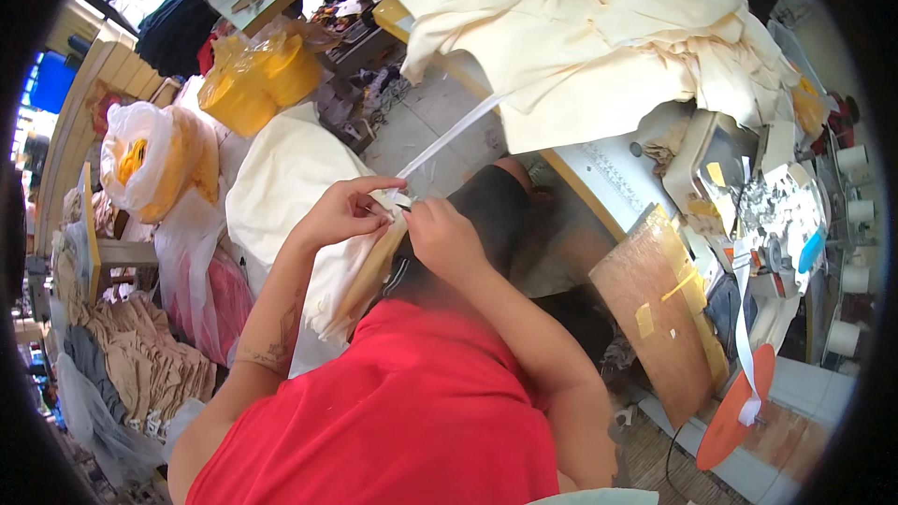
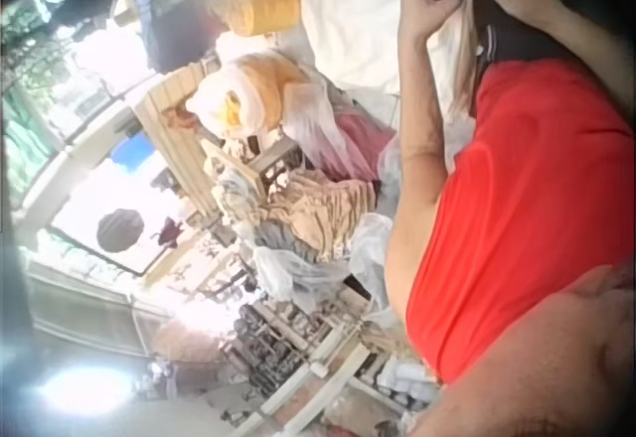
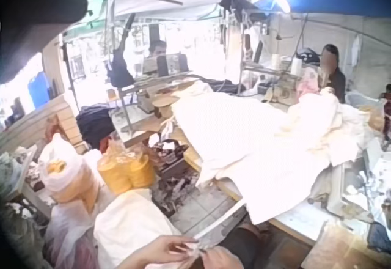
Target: The person separates and organizes pieces of cream-colored fabric by hand, picking them up from a pile and stacking them on a table.
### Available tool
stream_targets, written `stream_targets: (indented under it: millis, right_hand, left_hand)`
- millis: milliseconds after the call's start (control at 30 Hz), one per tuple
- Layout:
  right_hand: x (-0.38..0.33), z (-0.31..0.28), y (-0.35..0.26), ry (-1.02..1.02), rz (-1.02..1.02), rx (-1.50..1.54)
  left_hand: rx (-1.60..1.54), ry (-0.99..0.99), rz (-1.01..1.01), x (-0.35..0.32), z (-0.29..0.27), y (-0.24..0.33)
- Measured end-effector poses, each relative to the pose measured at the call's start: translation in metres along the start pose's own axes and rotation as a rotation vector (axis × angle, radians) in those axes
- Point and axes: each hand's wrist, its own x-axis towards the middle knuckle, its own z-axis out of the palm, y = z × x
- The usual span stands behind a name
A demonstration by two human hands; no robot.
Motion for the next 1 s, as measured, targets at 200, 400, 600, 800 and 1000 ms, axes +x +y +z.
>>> stream_targets:
  millis: [200,400,600,800,1000]
  right_hand:
    - [0.009,-0.072,0.012,0.303,0.267,0.083]
    - [0.031,-0.111,0.018,0.424,0.231,-0.136]
    - [0.057,-0.121,0.023,0.439,0.251,-0.167]
    - [0.077,-0.119,0.024,0.375,0.238,-0.191]
    - [0.086,-0.114,0.028,0.386,0.23,-0.196]
  left_hand:
    - [-0.139,0.032,0.163,-0.008,0.013,0.011]
    - [-0.285,0.02,0.272,-0.035,0.028,0.036]
    - [-0.316,0.012,0.328,-0.042,0.035,0.052]
    - [-0.372,0.063,0.34,-0.038,0.028,0.047]
    - [-0.305,0.098,0.303,-0.028,0.013,0.046]
